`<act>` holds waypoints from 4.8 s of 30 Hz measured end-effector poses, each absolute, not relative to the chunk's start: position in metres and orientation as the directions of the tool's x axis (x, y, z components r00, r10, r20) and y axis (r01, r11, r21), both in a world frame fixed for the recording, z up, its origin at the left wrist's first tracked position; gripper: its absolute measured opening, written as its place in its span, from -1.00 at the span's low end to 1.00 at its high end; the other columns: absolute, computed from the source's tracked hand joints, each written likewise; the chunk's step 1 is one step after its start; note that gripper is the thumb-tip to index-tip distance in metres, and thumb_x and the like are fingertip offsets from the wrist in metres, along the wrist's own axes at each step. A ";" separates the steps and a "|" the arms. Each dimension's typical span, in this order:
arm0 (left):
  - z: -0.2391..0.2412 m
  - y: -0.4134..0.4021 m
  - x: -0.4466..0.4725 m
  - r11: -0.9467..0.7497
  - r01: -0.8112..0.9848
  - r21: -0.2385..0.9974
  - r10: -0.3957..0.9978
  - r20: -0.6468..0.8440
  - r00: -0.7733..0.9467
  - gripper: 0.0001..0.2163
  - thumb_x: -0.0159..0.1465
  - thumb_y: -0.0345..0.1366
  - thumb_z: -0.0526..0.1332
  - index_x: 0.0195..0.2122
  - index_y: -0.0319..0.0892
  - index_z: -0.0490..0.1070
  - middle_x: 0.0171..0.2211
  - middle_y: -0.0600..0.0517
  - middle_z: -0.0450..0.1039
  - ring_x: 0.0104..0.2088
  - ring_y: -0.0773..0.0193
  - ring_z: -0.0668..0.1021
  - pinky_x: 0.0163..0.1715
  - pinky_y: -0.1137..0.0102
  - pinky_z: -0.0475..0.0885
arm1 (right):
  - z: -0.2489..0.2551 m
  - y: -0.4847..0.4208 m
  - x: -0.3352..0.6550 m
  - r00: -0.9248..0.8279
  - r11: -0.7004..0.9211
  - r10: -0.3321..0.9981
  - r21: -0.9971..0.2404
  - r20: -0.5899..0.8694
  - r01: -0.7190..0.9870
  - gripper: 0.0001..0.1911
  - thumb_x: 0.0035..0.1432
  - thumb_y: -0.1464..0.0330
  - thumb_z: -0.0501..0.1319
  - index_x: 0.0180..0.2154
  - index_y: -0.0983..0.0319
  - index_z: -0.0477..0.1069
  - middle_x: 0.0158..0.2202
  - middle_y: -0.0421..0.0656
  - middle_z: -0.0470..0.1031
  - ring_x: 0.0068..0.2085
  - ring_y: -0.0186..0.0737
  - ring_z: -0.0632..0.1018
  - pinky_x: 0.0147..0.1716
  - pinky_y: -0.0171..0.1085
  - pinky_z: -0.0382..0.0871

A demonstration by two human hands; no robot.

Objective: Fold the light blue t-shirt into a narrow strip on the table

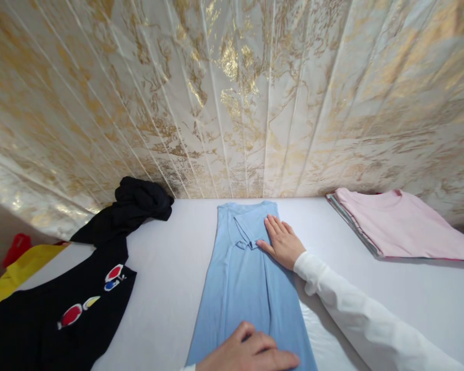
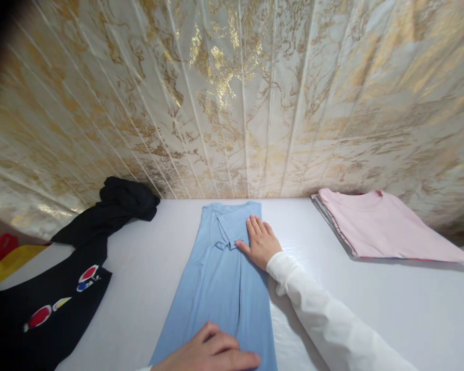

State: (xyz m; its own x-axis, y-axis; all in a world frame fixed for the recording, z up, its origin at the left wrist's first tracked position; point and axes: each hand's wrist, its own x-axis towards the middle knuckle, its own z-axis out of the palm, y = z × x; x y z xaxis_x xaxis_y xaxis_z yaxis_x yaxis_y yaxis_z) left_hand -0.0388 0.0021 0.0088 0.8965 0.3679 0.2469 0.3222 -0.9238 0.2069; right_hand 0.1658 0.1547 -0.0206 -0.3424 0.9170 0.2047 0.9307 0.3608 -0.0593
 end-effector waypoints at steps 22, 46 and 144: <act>-0.017 0.034 -0.024 -0.889 0.252 -0.384 0.087 0.397 0.914 -0.65 0.47 -0.21 -0.14 0.16 -0.07 0.30 0.32 0.22 0.02 0.26 0.37 0.16 0.03 0.56 0.29 | -0.011 0.194 0.189 -0.320 0.332 0.938 -0.077 0.136 0.940 -0.43 0.34 0.17 -0.11 0.28 0.30 0.07 0.33 0.03 0.00 0.31 -0.04 0.09 0.22 0.00 0.01; 0.015 0.082 -0.036 -0.948 0.316 0.047 0.318 0.226 0.921 -0.61 0.46 -0.16 -0.18 0.24 -0.09 0.13 0.31 0.10 0.06 0.29 0.28 0.13 0.16 0.32 0.18 | 0.003 0.217 0.191 -0.316 0.322 0.931 0.000 0.182 0.947 -0.40 0.31 0.09 -0.07 0.24 0.32 0.14 0.32 0.06 0.05 0.30 -0.02 0.11 0.20 -0.03 0.05; 0.027 -0.009 -0.124 -0.665 0.692 0.282 0.744 0.335 0.579 -0.84 0.30 -0.50 0.05 -0.24 -0.13 0.35 -0.15 -0.02 0.42 -0.19 0.15 0.42 -0.22 0.27 0.33 | 0.038 0.045 0.102 -0.731 0.613 0.671 -0.646 0.124 0.454 -0.78 0.08 0.58 0.14 -0.32 0.20 0.48 -0.36 -0.21 0.46 -0.35 -0.32 0.48 -0.35 -0.40 0.29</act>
